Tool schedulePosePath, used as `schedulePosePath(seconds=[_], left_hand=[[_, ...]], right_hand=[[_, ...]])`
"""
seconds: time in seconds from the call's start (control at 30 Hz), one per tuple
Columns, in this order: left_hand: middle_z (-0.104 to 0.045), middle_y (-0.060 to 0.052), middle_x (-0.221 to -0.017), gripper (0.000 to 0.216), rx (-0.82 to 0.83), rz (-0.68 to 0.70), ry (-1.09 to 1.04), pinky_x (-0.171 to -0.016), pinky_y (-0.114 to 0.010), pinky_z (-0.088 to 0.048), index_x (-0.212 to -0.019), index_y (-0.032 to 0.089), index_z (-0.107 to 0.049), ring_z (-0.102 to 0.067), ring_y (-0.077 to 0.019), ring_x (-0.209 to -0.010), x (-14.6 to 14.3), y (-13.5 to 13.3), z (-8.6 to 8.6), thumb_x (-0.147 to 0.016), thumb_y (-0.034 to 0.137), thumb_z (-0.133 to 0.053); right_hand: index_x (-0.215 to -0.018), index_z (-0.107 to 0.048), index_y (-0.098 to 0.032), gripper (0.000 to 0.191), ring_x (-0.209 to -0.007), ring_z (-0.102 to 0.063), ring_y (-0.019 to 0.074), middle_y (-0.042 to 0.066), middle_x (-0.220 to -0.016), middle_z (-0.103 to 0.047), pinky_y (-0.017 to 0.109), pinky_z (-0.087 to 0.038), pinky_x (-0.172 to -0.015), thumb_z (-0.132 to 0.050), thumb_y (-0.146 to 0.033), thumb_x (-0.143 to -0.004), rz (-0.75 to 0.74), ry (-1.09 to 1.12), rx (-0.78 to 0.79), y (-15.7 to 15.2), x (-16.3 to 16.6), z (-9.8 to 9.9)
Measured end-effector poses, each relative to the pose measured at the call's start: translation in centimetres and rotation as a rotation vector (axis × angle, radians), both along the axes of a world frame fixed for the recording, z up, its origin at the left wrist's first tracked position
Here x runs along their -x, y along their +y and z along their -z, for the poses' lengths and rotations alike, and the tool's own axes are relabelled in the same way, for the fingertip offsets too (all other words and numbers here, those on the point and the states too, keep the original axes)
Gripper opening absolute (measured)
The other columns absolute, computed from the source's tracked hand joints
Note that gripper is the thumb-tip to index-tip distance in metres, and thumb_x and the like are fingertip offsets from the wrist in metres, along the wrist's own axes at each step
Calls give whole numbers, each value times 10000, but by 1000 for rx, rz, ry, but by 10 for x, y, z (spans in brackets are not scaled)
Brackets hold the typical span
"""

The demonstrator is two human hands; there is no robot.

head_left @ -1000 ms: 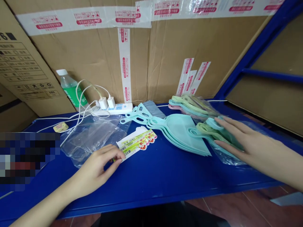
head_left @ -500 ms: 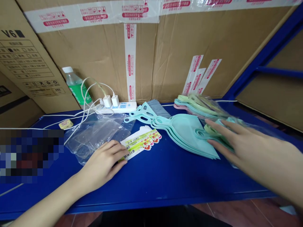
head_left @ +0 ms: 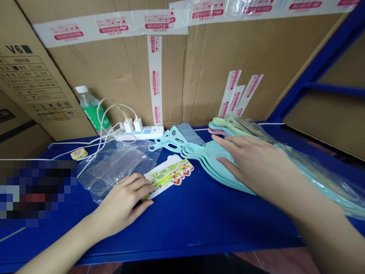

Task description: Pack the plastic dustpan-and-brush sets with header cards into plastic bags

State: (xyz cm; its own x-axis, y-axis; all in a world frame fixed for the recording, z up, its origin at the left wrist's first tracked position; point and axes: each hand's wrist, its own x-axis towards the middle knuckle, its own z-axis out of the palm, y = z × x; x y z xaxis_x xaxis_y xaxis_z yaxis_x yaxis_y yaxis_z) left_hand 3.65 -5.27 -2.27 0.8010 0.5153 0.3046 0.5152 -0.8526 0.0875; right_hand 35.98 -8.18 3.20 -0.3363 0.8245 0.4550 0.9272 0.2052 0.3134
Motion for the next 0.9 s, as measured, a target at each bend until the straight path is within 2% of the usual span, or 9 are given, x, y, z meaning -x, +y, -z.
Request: schedulePosePath(seconds=[0.13, 0.23, 0.4, 0.67, 0.8, 0.9], left_hand=[[-719, -64, -1056, 294, -6, -9, -2, -843, -375, -541, -1214, 226, -640, -619, -245, -1000, 0, -1, -1, -1000, 294, -450], [-722, -59, -1048, 285, -1, -10, -13, -854, -376, -540, -1193, 223, -645, -620, -236, -982, -1, -1, -1, -1002, 271, -439], [-720, -55, -1024, 300, -15, 2, -24, -846, -365, -543, -1177, 217, -642, -622, -231, -966, -3, 0, -2, -1016, 260, -393], [-707, -49, -1139, 345, -54, -24, -1, -916, -360, -536, -1229, 228, -622, -621, -222, -1050, 0, 2, 1, -1022, 227, -346], [-674, -58, -1256, 356, -56, -41, 32, -992, -404, -514, -1320, 224, -562, -591, -248, -1163, 1, 2, 3, -1025, 316, -384], [-658, -66, -1295, 380, -39, -47, 65, -1019, -438, -501, -1356, 219, -529, -574, -263, -1210, 2, 0, 2, -1019, 331, -394]], right_hand=[[-1247, -646, -145, 366, -1006, -691, 284, 129, -1136, -730, 402, -582, -789, -459, -248, -949, -177, 58, 104, 26, 9, 13], [-1252, -642, -125, 370, -1041, -676, 282, 152, -1195, -702, 407, -573, -831, -465, -277, -965, -219, 84, 82, 33, 13, 27], [-1258, -637, -157, 361, -1037, -655, 285, 147, -1183, -690, 428, -567, -828, -509, -259, -936, -210, 111, 66, 31, 13, 39], [-1322, -602, -144, 453, -1071, -631, 310, 169, -1221, -648, 446, -575, -820, -562, -203, -875, -133, 161, 172, 30, 16, 40], [-1380, -554, -148, 527, -1103, -626, 317, 175, -1287, -615, 439, -578, -825, -569, -167, -854, -95, 181, 236, 27, 20, 39], [-1387, -548, -174, 519, -1098, -634, 319, 166, -1331, -588, 425, -592, -769, -533, -158, -868, -41, 198, 285, 26, 23, 37]])
